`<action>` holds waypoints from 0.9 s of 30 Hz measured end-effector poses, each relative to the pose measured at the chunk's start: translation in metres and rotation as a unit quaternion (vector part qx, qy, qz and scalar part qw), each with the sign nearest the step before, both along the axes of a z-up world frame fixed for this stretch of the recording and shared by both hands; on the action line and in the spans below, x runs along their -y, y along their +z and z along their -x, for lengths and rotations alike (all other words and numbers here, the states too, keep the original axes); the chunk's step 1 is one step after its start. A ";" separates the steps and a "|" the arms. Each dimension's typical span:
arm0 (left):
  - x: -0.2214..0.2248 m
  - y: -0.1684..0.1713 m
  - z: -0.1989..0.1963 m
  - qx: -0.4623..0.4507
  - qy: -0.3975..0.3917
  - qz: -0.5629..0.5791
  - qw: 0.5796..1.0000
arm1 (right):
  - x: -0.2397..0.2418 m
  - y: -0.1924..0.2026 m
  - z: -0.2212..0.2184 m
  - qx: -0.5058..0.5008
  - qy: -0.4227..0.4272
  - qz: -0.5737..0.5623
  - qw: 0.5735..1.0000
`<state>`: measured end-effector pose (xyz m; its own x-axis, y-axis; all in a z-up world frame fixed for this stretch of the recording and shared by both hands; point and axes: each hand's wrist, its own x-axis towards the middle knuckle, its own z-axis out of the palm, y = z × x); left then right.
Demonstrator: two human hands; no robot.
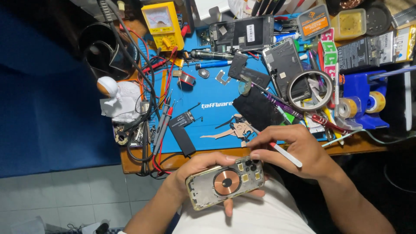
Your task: Disassembling internal components of a smartphone using a prying tool on a repair bench.
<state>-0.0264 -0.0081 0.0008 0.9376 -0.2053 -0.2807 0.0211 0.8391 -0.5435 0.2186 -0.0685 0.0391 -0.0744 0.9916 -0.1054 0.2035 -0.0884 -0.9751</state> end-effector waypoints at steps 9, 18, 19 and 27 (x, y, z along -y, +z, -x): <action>0.004 -0.012 0.011 0.026 -0.067 -0.039 0.997 | 0.006 -0.004 0.003 -0.012 0.074 0.057 0.996; 0.011 -0.010 0.013 0.017 -0.063 0.020 0.998 | 0.022 -0.016 0.003 -0.058 0.060 0.085 0.993; 0.013 -0.012 0.013 0.024 -0.065 0.022 0.997 | 0.022 -0.015 0.004 -0.045 0.070 0.064 0.995; 0.011 -0.010 0.013 0.014 -0.064 -0.035 0.997 | 0.017 -0.022 0.003 -0.046 0.084 0.091 0.991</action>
